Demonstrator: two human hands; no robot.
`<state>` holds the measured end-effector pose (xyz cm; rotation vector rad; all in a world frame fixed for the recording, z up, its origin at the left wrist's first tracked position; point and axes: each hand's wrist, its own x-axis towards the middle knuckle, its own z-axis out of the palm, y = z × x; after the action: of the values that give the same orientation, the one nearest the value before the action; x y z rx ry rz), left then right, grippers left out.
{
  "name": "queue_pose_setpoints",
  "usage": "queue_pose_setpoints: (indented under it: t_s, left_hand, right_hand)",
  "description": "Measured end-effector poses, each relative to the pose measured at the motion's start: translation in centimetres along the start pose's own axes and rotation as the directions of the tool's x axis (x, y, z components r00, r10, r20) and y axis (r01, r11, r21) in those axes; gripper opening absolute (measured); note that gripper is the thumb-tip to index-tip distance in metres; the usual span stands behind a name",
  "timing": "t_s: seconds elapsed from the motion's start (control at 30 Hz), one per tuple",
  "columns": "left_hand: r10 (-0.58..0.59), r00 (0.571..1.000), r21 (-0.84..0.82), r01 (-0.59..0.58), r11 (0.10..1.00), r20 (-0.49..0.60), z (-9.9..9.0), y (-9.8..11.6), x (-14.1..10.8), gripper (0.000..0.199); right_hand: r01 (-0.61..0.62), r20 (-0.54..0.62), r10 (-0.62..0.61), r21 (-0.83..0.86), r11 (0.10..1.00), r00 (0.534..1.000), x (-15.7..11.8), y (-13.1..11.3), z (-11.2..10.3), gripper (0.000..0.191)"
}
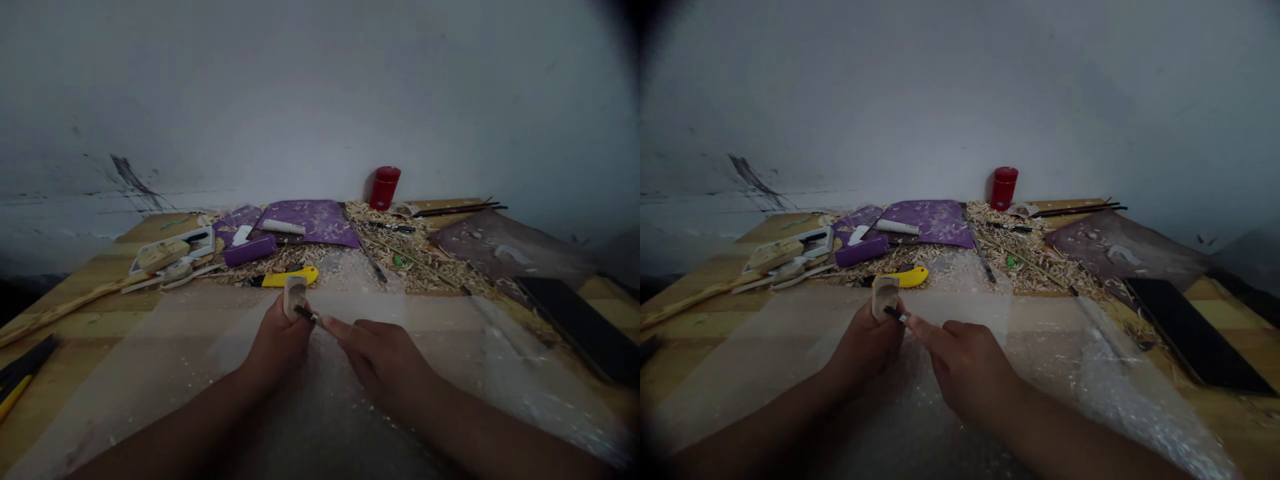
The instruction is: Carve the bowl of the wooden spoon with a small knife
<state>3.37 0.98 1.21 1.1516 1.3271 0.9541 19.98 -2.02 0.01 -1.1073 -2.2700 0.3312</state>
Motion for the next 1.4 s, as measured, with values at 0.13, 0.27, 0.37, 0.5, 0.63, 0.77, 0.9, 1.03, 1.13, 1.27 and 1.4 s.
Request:
queue_pose_setpoints:
  t_s: [0.13,0.27,0.37,0.5,0.63,0.77,0.9,1.03,1.13,1.27,1.4]
  left_hand:
    - [-0.03,1.0,-0.096,0.029,0.995,-0.007,0.5,-0.1,-0.4,0.011]
    - [-0.032,0.997,-0.12,0.04,0.992,0.07,0.3,-0.2,-0.3,0.012]
    - [-0.033,0.991,-0.134,0.051,0.99,0.132,0.1,-0.5,-0.2,0.017]
    - [-0.038,0.994,-0.143,0.052,0.988,0.104,-0.2,-0.5,0.1,0.018]
    - [-0.04,0.997,-0.072,0.044,0.996,0.06,-0.5,0.0,0.3,0.019]
    - [0.004,0.999,0.024,-0.005,1.0,0.051,-0.8,0.2,0.5,0.018]
    - [0.035,0.998,0.08,-0.039,0.996,0.045,-0.7,0.0,0.4,0.013]
    - [0.062,0.998,0.098,-0.061,0.993,-0.006,-0.4,0.1,0.1,0.01]
    - [0.07,0.997,0.127,-0.067,0.99,-0.02,-0.5,0.2,0.1,0.008]
    - [0.087,0.996,0.179,-0.083,0.98,-0.014,-0.8,0.0,0.3,0.007]
    - [0.096,0.995,0.182,-0.095,0.979,0.003,-0.9,-0.2,0.4,0.005]
  right_hand:
    - [-0.043,-0.005,0.045,0.219,0.975,0.999,0.2,0.0,0.2,0.046]
    - [-0.113,-0.009,0.124,0.355,0.928,0.992,0.6,-0.3,0.1,0.04]
    - [-0.213,-0.002,0.239,0.452,0.866,0.971,0.9,-0.3,-0.3,0.032]
    - [-0.205,0.0,0.227,0.426,0.881,0.974,0.8,0.2,-0.9,0.03]
    - [-0.112,-0.014,0.121,0.293,0.95,0.993,0.4,0.6,-1.4,0.037]
    - [-0.078,0.03,0.073,0.192,0.978,0.997,0.2,0.6,-1.4,0.042]
    - [-0.026,0.043,0.023,0.083,0.996,0.999,0.1,0.4,-1.5,0.045]
    - [0.006,0.071,-0.001,-0.072,0.997,0.997,0.0,0.3,-1.5,0.045]
    - [0.037,0.079,-0.022,-0.196,0.98,0.997,0.0,0.2,-1.5,0.044]
    - [0.056,0.066,-0.04,-0.252,0.966,0.997,-0.1,0.2,-1.4,0.044]
    - [0.072,0.064,-0.058,-0.25,0.965,0.996,-0.3,0.0,-1.6,0.044]
